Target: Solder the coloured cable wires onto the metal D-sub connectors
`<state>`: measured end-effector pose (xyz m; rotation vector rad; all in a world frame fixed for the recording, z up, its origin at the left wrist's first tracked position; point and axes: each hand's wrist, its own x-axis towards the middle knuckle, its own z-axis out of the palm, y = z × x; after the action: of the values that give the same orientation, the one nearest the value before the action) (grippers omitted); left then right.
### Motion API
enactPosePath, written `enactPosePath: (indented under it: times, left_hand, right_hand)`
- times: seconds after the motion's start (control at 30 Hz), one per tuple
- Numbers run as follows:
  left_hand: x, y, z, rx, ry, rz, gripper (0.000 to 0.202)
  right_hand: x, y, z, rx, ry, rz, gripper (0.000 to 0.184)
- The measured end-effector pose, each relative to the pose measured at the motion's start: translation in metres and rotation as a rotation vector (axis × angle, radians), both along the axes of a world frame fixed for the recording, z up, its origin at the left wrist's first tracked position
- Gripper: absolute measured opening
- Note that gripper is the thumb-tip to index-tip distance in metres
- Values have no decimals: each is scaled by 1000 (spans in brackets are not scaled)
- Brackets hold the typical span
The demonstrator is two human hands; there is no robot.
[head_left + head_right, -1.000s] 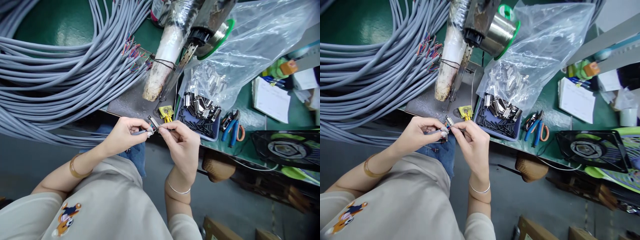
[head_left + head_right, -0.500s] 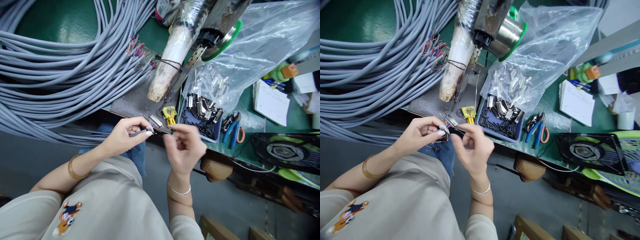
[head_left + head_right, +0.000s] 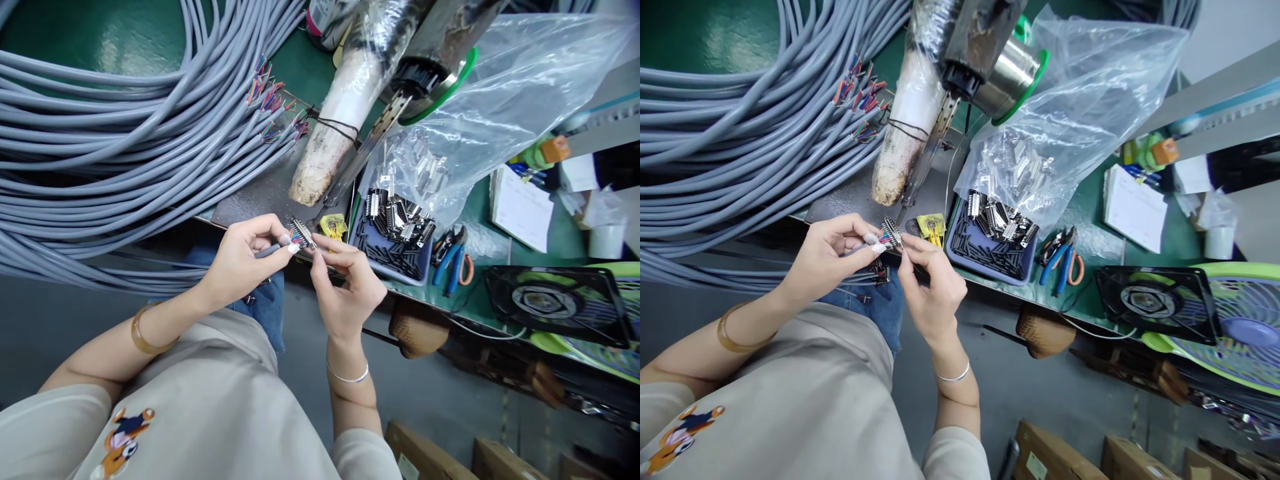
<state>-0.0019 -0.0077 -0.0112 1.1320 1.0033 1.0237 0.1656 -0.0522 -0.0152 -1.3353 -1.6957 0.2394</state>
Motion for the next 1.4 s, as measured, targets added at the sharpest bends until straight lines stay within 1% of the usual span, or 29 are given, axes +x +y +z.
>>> enactPosePath:
  times: [0.13, 0.3, 0.43, 0.57, 0.73, 0.93, 1.07, 1.2, 1.4]
  left_hand:
    - [4, 7, -1, 34, 17, 57, 15]
    - [9, 13, 5, 79, 46, 94, 14]
    - [9, 13, 7, 84, 50, 86, 14]
    - [9, 12, 8, 100, 99, 87, 14]
    - [8, 13, 13, 121, 130, 97, 14]
    - [6, 15, 21, 104, 147, 88, 15]
    - [5, 16, 22, 96, 154, 90, 17]
    - [4, 17, 23, 93, 156, 64, 16]
    - [2, 18, 20, 64, 143, 19, 15]
  right_hand:
    - [-2, 4, 0, 35, -27, 1, 13]
    - [0, 8, 1, 68, 26, 21, 17]
    - [2, 11, 0, 76, 23, 22, 18]
    - [3, 12, -1, 81, 18, 39, 17]
    - [2, 14, 4, 108, -4, 48, 19]
    - [1, 17, 10, 142, -67, 8, 18]
    - [0, 19, 12, 169, -135, -8, 19]
    - [0, 21, 13, 206, -176, -17, 22]
    - [0, 19, 10, 210, -189, -3, 20]
